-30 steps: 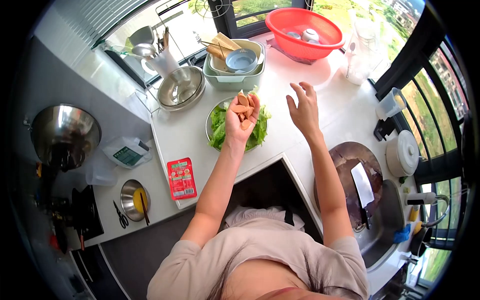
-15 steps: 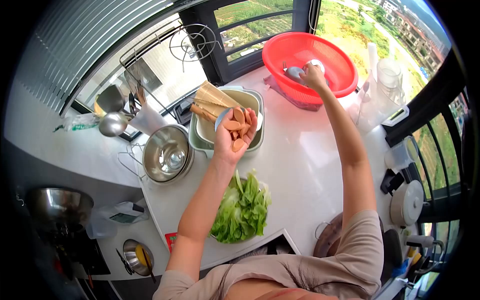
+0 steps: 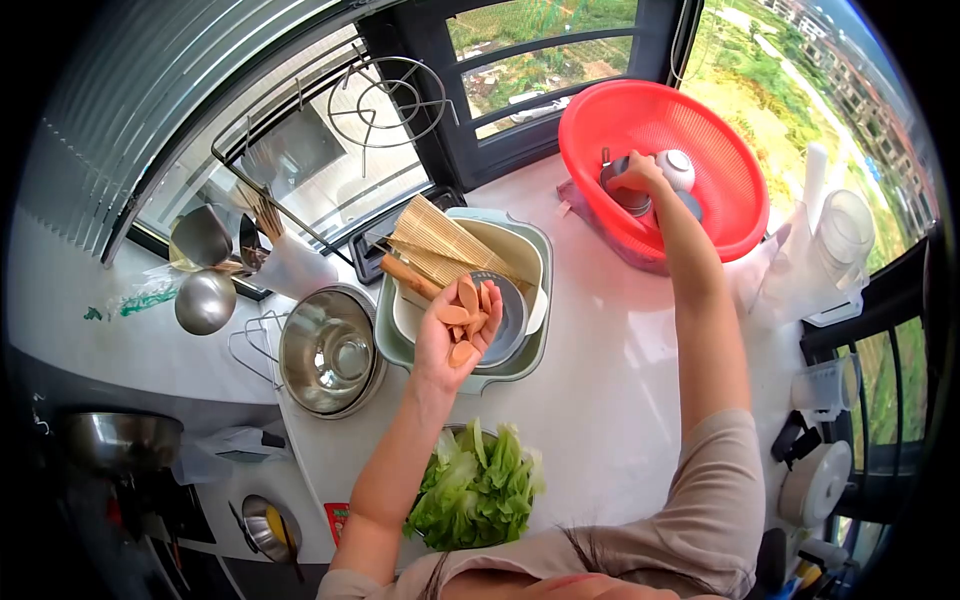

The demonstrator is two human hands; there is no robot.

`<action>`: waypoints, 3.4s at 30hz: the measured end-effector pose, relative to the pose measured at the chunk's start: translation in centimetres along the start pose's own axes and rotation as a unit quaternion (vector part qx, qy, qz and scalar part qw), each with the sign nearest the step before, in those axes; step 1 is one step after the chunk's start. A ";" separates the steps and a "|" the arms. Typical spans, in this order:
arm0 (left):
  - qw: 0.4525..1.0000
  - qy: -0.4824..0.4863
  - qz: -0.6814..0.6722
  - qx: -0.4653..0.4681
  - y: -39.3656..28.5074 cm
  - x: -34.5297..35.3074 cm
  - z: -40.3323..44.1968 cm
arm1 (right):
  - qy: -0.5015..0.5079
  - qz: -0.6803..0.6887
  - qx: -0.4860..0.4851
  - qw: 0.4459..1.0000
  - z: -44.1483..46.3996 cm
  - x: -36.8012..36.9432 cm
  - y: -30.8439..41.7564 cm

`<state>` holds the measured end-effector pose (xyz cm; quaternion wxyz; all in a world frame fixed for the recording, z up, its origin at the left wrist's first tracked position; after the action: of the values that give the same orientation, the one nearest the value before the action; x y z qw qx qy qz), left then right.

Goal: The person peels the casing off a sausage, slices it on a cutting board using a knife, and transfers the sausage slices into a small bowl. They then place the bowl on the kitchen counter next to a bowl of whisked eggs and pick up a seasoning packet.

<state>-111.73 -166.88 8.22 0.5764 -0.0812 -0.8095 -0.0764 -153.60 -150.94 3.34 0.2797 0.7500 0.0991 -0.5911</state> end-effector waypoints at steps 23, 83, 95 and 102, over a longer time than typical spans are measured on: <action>0.921 -0.080 0.165 0.343 3.3 1.1 -29.2 | 0.343 0.906 -0.032 0.246 -51.2 13.7 42.2; 0.472 -0.722 0.293 0.413 -31.7 -52.2 -107.6 | -0.062 0.371 -0.241 0.894 -66.9 42.8 90.7; 0.592 -0.677 0.233 0.370 -39.9 -59.7 -104.6 | 0.136 0.420 0.041 0.896 -71.3 47.8 72.9; 0.355 -0.676 0.525 0.376 -29.6 -56.1 -100.7 | 0.233 0.382 0.043 0.893 -70.8 50.0 71.4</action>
<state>-7.37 -220.09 -13.12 -0.2720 -0.2890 -0.6632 0.6345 -46.44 -180.91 -11.93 0.4203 0.8577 -0.1584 -0.2501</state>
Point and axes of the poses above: each hand's wrist, its own z-axis towards the middle knuckle, its own x-axis out of the palm, y = z × x, the point moved 8 cm from there along z, towards the middle knuckle, and after that the axes turned 15 degrees about -x, right-handed, at the moved point
